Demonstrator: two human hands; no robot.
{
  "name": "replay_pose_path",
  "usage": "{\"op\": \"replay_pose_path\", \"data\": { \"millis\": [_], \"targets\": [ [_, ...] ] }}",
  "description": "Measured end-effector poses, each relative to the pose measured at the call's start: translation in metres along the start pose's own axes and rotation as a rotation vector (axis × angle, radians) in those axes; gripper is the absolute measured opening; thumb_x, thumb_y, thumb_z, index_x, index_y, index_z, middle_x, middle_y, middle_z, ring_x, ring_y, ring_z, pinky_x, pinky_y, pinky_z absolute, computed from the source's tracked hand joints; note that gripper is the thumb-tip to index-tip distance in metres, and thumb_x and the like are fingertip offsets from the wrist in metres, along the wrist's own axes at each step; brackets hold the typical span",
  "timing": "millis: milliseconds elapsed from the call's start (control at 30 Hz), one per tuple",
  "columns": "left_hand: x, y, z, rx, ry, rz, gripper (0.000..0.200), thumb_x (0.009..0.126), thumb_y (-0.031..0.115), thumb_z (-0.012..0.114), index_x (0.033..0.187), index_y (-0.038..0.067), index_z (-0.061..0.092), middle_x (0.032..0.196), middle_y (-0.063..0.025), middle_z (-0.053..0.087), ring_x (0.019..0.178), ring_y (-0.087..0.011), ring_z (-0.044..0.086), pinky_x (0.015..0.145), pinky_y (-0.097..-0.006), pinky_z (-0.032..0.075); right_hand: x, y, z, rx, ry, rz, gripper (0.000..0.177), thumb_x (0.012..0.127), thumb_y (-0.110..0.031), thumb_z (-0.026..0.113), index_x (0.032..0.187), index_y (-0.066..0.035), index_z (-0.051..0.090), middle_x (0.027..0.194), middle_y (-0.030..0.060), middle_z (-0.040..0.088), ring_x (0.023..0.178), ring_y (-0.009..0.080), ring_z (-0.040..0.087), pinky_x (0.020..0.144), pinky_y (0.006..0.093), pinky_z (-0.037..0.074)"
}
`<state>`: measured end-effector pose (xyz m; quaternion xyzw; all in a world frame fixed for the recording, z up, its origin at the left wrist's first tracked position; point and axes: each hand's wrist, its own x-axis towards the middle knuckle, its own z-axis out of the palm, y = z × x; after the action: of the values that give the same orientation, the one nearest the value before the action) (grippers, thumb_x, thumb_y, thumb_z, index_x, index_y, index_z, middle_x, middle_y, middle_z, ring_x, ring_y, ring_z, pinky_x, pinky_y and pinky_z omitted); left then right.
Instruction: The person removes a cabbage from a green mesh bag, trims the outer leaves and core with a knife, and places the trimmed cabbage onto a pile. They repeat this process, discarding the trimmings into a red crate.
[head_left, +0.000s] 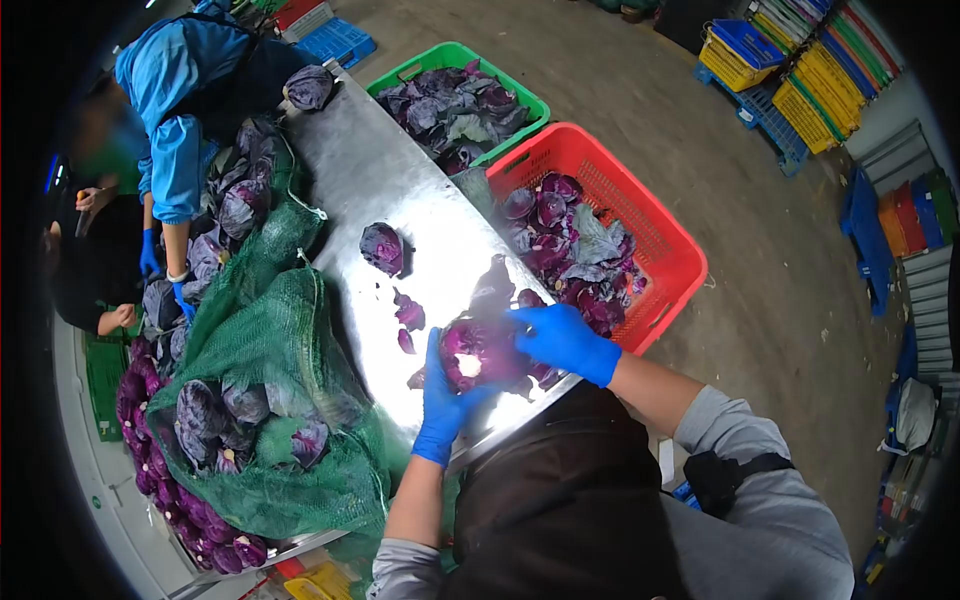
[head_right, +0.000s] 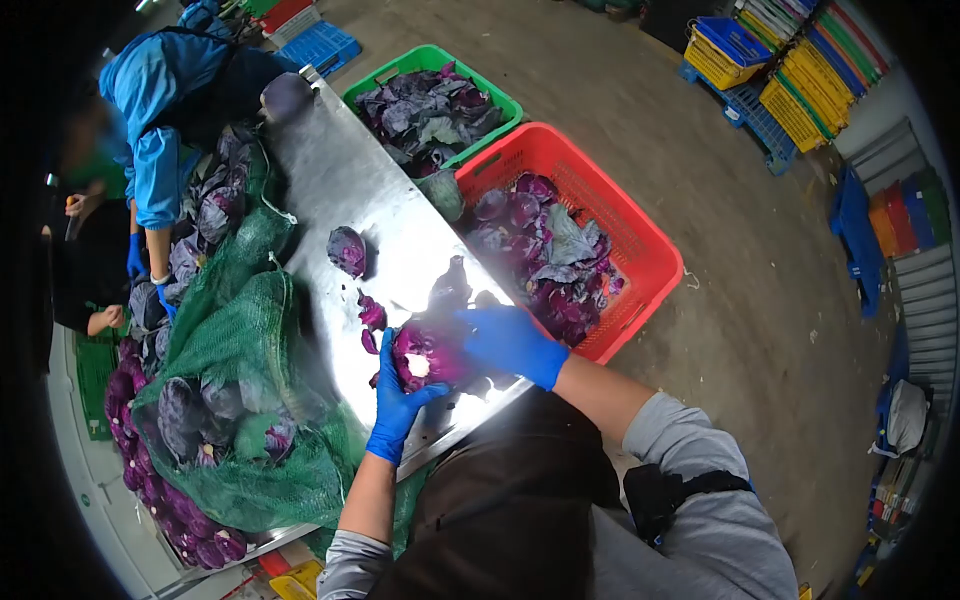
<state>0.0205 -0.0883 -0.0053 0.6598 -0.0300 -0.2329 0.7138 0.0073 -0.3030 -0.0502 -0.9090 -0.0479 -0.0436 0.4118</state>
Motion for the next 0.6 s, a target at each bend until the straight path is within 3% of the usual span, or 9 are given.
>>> {"op": "replay_pose_path", "data": {
  "millis": [33,67,133,233,267,367,433,567,600],
  "targets": [
    [-0.001,0.003,-0.004,0.016,-0.005,-0.011,0.122,0.054,0.020,0.089,0.144,0.001,0.009,0.139,-0.0179,0.032,0.128,-0.0253,0.036,0.107,-0.0355,0.034,0.007,0.011,0.001,-0.047,-0.079,0.213,0.032,0.077,-0.031,0.066,0.102,-0.010,0.068,0.074,0.0180,0.064,0.068,0.0288,0.065,0.062,0.0363,0.052],
    [-0.002,-0.005,-0.013,0.019,0.000,-0.012,0.122,0.054,0.020,0.089,0.144,0.001,0.009,0.139,-0.0179,0.032,0.128,-0.0253,0.036,0.107,-0.0355,0.034,0.010,0.015,-0.015,0.277,-0.082,0.335,0.028,0.078,-0.030,0.065,0.095,-0.008,0.070,0.076,0.0164,0.066,0.072,0.0312,0.065,0.063,0.0376,0.052],
    [-0.002,-0.029,-0.034,0.352,-0.088,0.172,0.121,0.055,0.021,0.089,0.145,0.004,0.009,0.141,-0.0173,0.031,0.129,-0.0252,0.036,0.108,-0.0363,0.032,0.023,0.035,-0.032,-0.274,-0.123,0.522,0.040,0.077,-0.032,0.067,0.109,-0.009,0.065,0.087,0.0138,0.068,0.078,0.0303,0.066,0.068,0.0379,0.052],
    [-0.005,-0.015,-0.025,0.379,-0.141,0.162,0.121,0.055,0.022,0.088,0.145,0.002,0.010,0.144,-0.0170,0.028,0.131,-0.0256,0.033,0.109,-0.0365,0.029,0.028,-0.003,-0.035,-0.112,0.064,0.206,0.058,0.075,-0.035,0.069,0.126,-0.011,0.053,0.099,0.0132,0.066,0.083,0.0291,0.066,0.073,0.0379,0.052],
    [-0.003,-0.012,-0.024,0.435,-0.181,0.185,0.121,0.055,0.022,0.088,0.144,0.001,0.010,0.144,-0.0171,0.027,0.131,-0.0258,0.033,0.110,-0.0362,0.028,0.030,-0.010,-0.025,0.001,0.043,0.134,0.074,0.075,-0.040,0.070,0.136,-0.014,0.039,0.110,0.0125,0.063,0.088,0.0265,0.065,0.076,0.0369,0.052],
    [-0.007,-0.024,-0.022,0.490,-0.126,0.181,0.124,0.052,0.020,0.088,0.146,0.007,0.010,0.148,-0.0122,0.024,0.134,-0.0252,0.029,0.110,-0.0370,0.026,0.041,-0.029,-0.013,0.116,-0.084,0.028,0.062,0.077,-0.040,0.069,0.129,-0.013,0.050,0.104,0.0097,0.065,0.086,0.0206,0.065,0.077,0.0334,0.051],
    [-0.011,-0.027,-0.013,0.393,-0.041,0.128,0.122,0.053,0.018,0.088,0.145,0.004,0.010,0.145,-0.0150,0.026,0.133,-0.0261,0.030,0.110,-0.0365,0.027,0.044,-0.015,-0.006,0.269,-0.468,0.255,0.046,0.081,-0.036,0.068,0.118,-0.011,0.060,0.101,0.0080,0.066,0.087,0.0137,0.062,0.078,0.0291,0.049],
    [0.000,-0.027,0.011,0.516,0.211,0.109,0.111,0.054,0.021,0.088,0.138,-0.005,0.021,0.136,-0.0194,0.035,0.126,-0.0267,0.038,0.106,-0.0362,0.032,0.038,0.000,0.007,0.537,-0.504,0.314,0.031,0.082,-0.029,0.067,0.106,-0.009,0.066,0.091,0.0055,0.067,0.083,0.0103,0.061,0.076,0.0277,0.049],
    [0.002,-0.029,0.010,0.515,0.215,0.107,0.111,0.054,0.021,0.088,0.138,-0.005,0.021,0.136,-0.0194,0.035,0.126,-0.0267,0.038,0.106,-0.0362,0.032,0.037,-0.003,0.010,0.569,-0.379,0.219,0.020,0.083,-0.025,0.065,0.095,-0.009,0.063,0.086,0.0050,0.063,0.079,0.0116,0.058,0.073,0.0289,0.048]
  ]
}}
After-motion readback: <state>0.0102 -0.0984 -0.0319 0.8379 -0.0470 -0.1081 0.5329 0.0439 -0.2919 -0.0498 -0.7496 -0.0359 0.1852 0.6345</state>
